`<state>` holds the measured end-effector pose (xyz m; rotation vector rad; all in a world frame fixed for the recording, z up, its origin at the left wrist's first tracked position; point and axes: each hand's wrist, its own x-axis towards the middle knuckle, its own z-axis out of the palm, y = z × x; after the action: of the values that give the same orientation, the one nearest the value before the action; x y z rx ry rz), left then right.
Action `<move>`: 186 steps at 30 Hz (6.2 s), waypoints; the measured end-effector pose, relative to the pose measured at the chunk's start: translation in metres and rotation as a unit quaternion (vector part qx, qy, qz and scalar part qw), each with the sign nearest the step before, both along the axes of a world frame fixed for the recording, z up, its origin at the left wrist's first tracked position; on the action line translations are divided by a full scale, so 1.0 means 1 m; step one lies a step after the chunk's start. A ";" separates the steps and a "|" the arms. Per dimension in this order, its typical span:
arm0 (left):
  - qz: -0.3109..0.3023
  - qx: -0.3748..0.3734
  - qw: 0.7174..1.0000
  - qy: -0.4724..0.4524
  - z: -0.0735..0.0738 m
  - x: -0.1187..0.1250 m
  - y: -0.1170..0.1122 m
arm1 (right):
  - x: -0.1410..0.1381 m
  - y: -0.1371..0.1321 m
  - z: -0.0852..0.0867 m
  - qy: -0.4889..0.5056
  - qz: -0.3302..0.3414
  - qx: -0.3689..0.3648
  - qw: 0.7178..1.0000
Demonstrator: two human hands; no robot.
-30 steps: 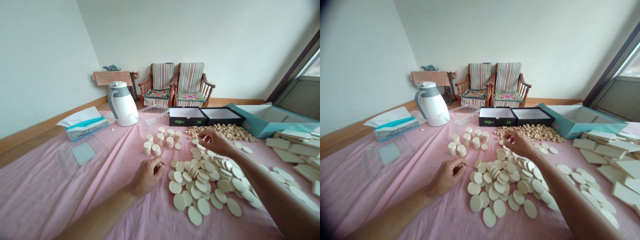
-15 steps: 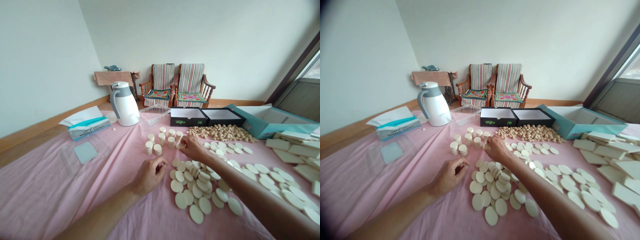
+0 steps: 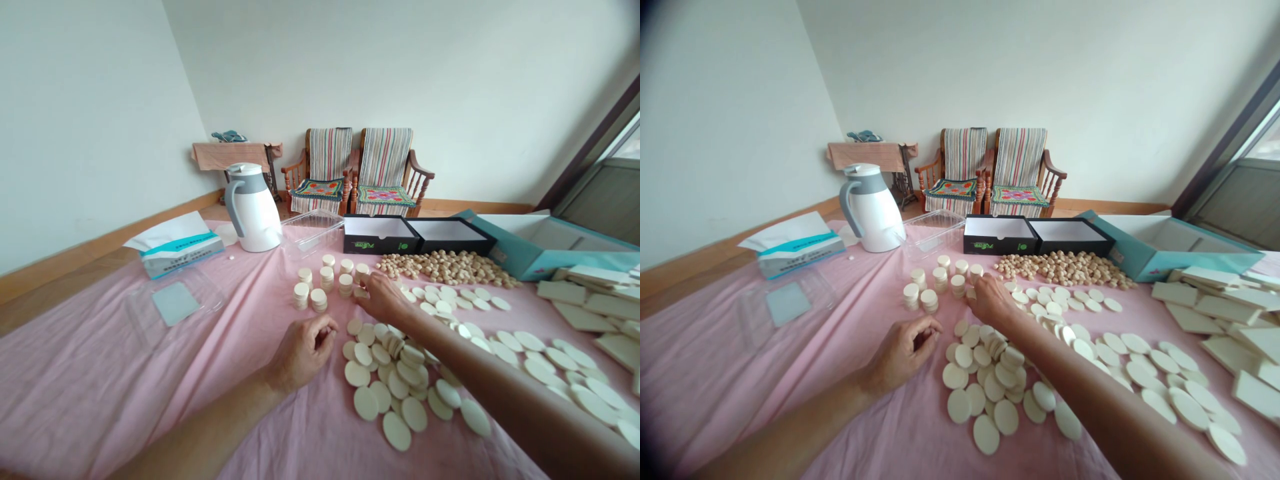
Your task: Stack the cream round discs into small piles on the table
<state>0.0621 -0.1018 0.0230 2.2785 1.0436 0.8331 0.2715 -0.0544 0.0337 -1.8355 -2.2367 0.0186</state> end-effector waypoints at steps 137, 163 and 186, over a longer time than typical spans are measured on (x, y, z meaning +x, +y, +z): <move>-0.015 0.002 1.000 0.016 0.001 -0.001 0.003 | 0.031 -0.014 0.019 0.080 0.056 0.045 0.994; -0.013 0.011 1.000 0.016 0.001 0.000 0.003 | 0.010 -0.010 0.000 0.042 0.000 0.061 0.997; -0.016 0.006 1.000 0.013 0.002 0.000 0.003 | 0.025 -0.010 0.021 0.072 -0.001 0.008 0.997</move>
<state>0.0625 -0.0988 0.0248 2.3146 1.0129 0.8012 0.2966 -0.0645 0.0549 -1.7680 -2.1303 0.1275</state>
